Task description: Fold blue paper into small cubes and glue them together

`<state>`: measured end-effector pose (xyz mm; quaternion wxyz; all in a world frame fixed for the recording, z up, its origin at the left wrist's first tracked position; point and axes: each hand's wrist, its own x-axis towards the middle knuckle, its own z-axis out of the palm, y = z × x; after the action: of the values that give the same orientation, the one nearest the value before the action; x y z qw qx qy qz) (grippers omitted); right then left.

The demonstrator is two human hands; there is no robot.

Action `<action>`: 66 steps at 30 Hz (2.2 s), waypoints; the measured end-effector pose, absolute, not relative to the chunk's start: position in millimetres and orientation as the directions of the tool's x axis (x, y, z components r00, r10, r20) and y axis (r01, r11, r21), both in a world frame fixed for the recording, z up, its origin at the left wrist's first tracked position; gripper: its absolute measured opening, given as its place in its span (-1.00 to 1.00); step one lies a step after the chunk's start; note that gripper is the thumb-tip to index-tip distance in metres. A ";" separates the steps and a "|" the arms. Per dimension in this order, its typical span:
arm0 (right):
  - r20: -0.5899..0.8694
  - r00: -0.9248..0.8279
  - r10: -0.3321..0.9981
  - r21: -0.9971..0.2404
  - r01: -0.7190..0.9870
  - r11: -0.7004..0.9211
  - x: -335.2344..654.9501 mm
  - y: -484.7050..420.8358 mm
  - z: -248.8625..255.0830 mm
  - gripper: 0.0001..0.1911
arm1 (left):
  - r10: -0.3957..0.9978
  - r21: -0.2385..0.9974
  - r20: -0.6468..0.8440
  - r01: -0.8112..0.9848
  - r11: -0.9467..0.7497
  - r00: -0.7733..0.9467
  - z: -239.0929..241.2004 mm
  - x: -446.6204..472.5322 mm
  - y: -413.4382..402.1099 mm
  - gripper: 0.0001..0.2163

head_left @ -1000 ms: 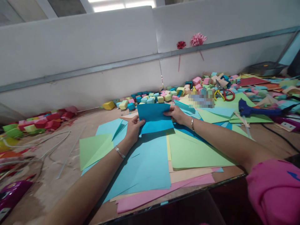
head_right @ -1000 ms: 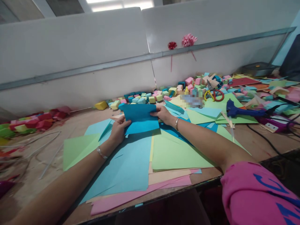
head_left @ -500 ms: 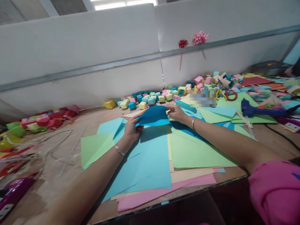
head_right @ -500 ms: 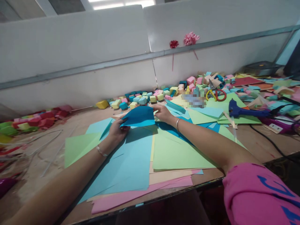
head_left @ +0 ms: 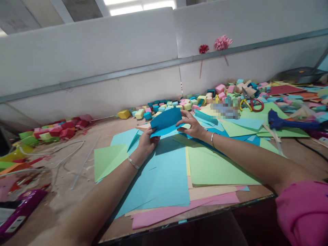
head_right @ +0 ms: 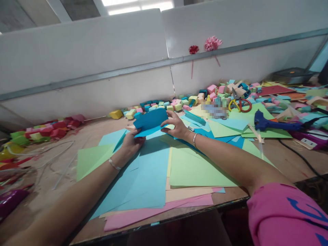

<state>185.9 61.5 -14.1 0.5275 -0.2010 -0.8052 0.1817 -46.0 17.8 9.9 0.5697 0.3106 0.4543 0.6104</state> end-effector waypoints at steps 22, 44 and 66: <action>0.476 -0.218 0.852 -0.854 0.119 0.507 186.9 68.9 -22.0 -0.65 | 0.961 0.968 0.240 -0.041 -0.248 -0.140 8.8 -43.9 9.2 -0.44; 0.508 -0.087 0.857 -0.857 0.049 0.513 184.4 67.8 -14.9 -0.65 | 0.879 0.777 0.477 0.472 -0.416 -0.010 0.9 -41.0 3.6 -0.77; 0.462 -0.088 0.883 -0.723 0.539 0.432 183.0 75.1 -20.1 -0.77 | 0.920 0.727 0.387 0.633 -0.267 -0.057 -1.2 -45.8 9.3 -0.69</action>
<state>183.0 75.1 -20.1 0.4554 -0.4986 -0.7131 0.1884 -45.8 9.3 -1.2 0.1652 0.6666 0.5824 0.4349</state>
